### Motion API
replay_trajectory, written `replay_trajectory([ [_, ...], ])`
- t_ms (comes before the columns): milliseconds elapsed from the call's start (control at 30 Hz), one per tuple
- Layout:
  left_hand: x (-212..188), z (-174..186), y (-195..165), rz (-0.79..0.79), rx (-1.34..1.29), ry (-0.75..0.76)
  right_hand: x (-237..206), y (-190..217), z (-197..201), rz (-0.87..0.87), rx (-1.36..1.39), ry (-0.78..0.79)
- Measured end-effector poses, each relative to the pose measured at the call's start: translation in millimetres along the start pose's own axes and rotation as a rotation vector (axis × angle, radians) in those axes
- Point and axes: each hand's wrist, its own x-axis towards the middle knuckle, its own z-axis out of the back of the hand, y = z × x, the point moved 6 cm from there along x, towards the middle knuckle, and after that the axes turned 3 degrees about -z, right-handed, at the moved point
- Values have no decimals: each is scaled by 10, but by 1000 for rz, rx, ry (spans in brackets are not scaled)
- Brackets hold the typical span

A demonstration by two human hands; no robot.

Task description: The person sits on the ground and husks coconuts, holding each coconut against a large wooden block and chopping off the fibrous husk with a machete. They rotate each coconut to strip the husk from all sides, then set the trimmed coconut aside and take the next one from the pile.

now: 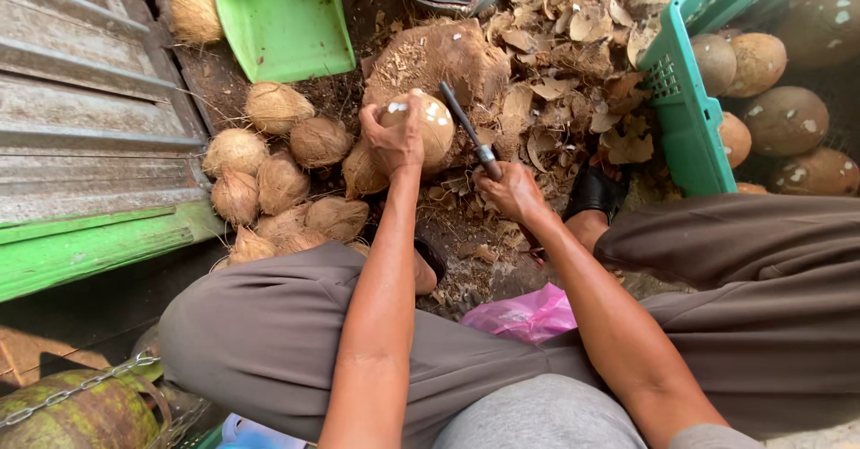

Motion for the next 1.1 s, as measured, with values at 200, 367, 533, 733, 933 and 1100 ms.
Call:
replay_trajectory([
  [200,-27,120,-97,-107,97,87,-44,69,48,41,50,-30],
  [367,60,241,134,13,-151,186,-235,312,87,176,74,-105],
  [533,41,186,335,-4,-75,48,-442,620,151,340,146,-203],
  [733,0,60,270,-57,-25,-58,-398,571,-54,246,113,-135],
  [933,53,74,304,-80,17,-3,-194,347,-20,142,19,-26],
  [1100,107,117,244,-550,95,64,-142,203,303,86,-99,68],
])
